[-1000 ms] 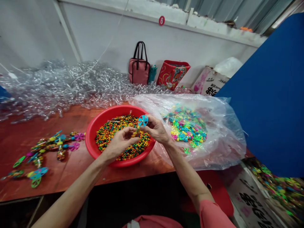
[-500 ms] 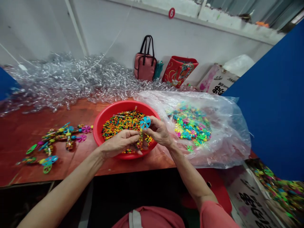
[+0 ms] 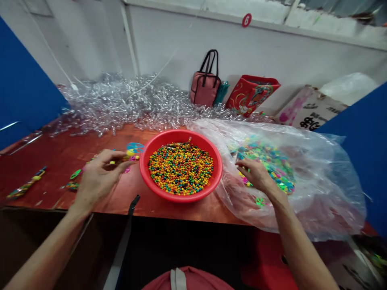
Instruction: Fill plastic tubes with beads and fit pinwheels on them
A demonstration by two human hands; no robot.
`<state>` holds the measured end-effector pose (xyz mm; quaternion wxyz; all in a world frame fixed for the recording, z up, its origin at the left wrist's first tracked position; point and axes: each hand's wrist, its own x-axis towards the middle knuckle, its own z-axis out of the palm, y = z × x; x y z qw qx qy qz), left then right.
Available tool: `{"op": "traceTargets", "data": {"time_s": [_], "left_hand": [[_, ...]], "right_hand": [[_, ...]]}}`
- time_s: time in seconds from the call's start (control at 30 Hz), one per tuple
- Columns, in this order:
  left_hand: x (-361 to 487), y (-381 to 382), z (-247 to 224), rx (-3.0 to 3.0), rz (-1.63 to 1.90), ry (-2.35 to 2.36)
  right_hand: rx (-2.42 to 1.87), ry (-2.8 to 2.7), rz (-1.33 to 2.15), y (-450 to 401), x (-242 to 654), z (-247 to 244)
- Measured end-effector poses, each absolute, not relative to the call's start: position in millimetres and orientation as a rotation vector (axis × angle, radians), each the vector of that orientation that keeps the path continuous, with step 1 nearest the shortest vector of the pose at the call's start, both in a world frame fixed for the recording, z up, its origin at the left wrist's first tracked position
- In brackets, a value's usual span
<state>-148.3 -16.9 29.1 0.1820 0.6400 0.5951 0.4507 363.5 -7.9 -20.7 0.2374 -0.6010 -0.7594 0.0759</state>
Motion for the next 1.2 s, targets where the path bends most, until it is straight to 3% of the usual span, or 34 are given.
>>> {"op": "traceTargets", "data": {"time_s": [0.1, 0.17, 0.33, 0.5, 0.63, 0.9, 1.2], "left_hand": [[-189.9, -15.1, 33.3, 2.059, 1.165, 2.101], [-184.3, -4.6, 32.5, 2.182, 1.085, 2.057], [-78.6, 65.6, 16.8, 2.178, 0.802, 1.468], [29.0, 147.7, -10.1, 2.201, 0.485, 1.582], [57.3, 174.4, -24.9, 2.230, 0.338, 1.630], [24.5, 160.1, -11.3, 1.954, 0.707, 1.371], [16.9, 58.0, 19.0, 1.540, 0.872, 0.864]], "right_hand": [[-1.877, -2.263, 0.146, 0.1, 404.5, -62.5], [-1.927, -2.320, 0.155, 6.3, 411.0, -80.7], [-1.819, -2.270, 0.304, 18.8, 404.6, -84.8], [-1.841, -2.260, 0.269, -0.9, 419.4, -78.9], [-1.882, -2.267, 0.294, -19.3, 435.1, -81.3], [-1.675, -1.577, 0.719, 9.3, 438.7, -62.5], [-1.186, -1.058, 1.070, 16.7, 357.0, 4.7]]}}
